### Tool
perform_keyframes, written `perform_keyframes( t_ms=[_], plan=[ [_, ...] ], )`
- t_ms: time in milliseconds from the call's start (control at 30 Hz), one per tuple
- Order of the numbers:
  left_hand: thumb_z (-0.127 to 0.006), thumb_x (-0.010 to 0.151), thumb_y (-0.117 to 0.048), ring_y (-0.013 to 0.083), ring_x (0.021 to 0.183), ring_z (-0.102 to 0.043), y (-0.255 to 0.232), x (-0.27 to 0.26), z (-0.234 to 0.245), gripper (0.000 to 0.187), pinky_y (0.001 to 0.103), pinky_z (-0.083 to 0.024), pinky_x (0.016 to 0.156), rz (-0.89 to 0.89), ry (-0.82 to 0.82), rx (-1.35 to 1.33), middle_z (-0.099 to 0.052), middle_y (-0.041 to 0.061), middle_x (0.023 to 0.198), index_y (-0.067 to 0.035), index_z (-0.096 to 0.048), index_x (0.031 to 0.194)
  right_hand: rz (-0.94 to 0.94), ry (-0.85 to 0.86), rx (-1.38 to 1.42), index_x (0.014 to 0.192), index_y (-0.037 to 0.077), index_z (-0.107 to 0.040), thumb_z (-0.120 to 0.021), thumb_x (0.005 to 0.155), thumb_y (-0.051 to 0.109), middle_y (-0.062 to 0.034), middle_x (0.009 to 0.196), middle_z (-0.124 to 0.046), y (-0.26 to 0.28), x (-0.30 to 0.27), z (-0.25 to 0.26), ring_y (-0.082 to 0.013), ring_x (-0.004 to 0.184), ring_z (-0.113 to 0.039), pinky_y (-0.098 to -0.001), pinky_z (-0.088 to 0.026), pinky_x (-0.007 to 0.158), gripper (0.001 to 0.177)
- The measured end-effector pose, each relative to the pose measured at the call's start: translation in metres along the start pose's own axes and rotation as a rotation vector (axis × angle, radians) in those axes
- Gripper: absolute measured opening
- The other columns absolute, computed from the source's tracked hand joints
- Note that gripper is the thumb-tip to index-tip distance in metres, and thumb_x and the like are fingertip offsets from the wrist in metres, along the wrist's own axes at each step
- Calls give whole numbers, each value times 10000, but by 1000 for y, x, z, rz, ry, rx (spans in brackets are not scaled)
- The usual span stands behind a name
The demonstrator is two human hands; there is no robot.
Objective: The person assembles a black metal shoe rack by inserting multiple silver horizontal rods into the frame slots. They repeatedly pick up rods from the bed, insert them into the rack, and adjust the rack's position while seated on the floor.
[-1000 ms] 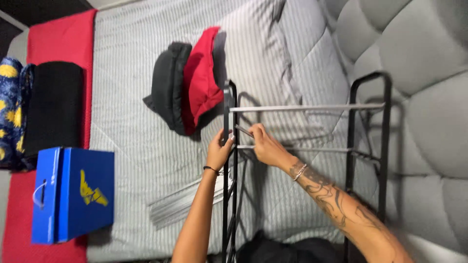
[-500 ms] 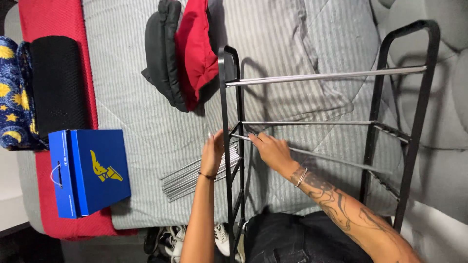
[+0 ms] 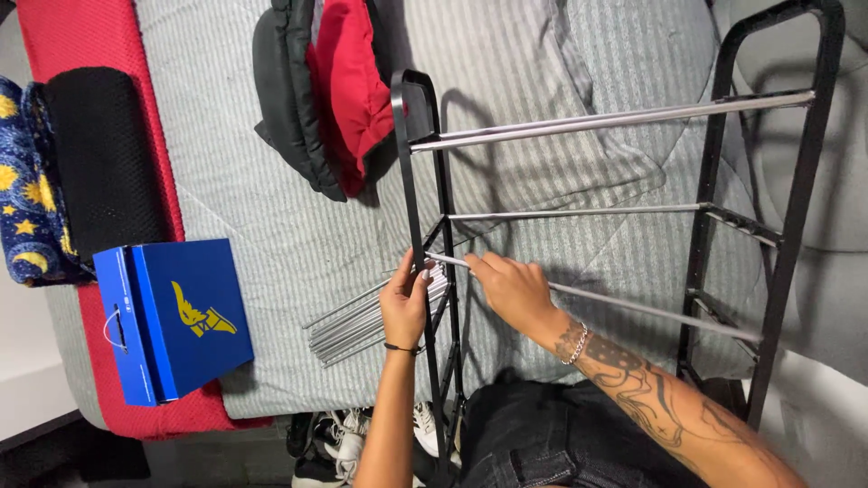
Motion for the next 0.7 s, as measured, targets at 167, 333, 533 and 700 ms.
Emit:
perform_keyframes(
  t_ms=[167, 333, 533, 700],
  plan=[
    [-604, 986, 16, 129, 1027, -699, 7, -1, 1, 498, 260, -567, 894, 7, -45, 30, -755, 136, 1164, 13, -522, 1477, -29, 0, 33, 1226, 144, -693, -624, 916, 122, -3, 843, -664, 0, -2, 0, -251, 637, -668, -428, -472, 511, 319],
    [-579, 981, 29, 121, 1060, -705, 2, 1, -2, 482, 256, -574, 888, -4, -39, -8, -733, 117, 1188, 16, -533, 1461, 42, -13, -19, 1217, 143, -689, -605, 900, 95, -6, 833, -654, 2, 1, 4, -234, 619, -670, -436, -451, 506, 332],
    [-585, 967, 42, 112, 1031, -697, 7, 9, 2, 482, 250, -561, 884, 33, -19, 15, -746, 106, 1171, -1, -557, 1446, 102, 48, 1, 1187, 146, -689, -605, 861, 77, -34, 856, -665, -10, 12, -10, -287, 633, -675, -455, -487, 522, 344],
    [-629, 953, -5, 104, 980, -694, 4, 10, 7, 472, 258, -559, 881, -14, -9, 238, -775, 82, 1119, -24, -596, 1424, 73, 146, 4, 1135, 158, -709, -614, 863, 116, -43, 860, -684, -16, 31, -17, -314, 690, -692, -487, -513, 568, 291]
  ],
)
Point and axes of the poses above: each hand's wrist, its own x-axis towards the middle knuckle, its own z-axis out of the back of the hand, y = z × x, the point moved 6 cm from there along x, towards the middle knuckle
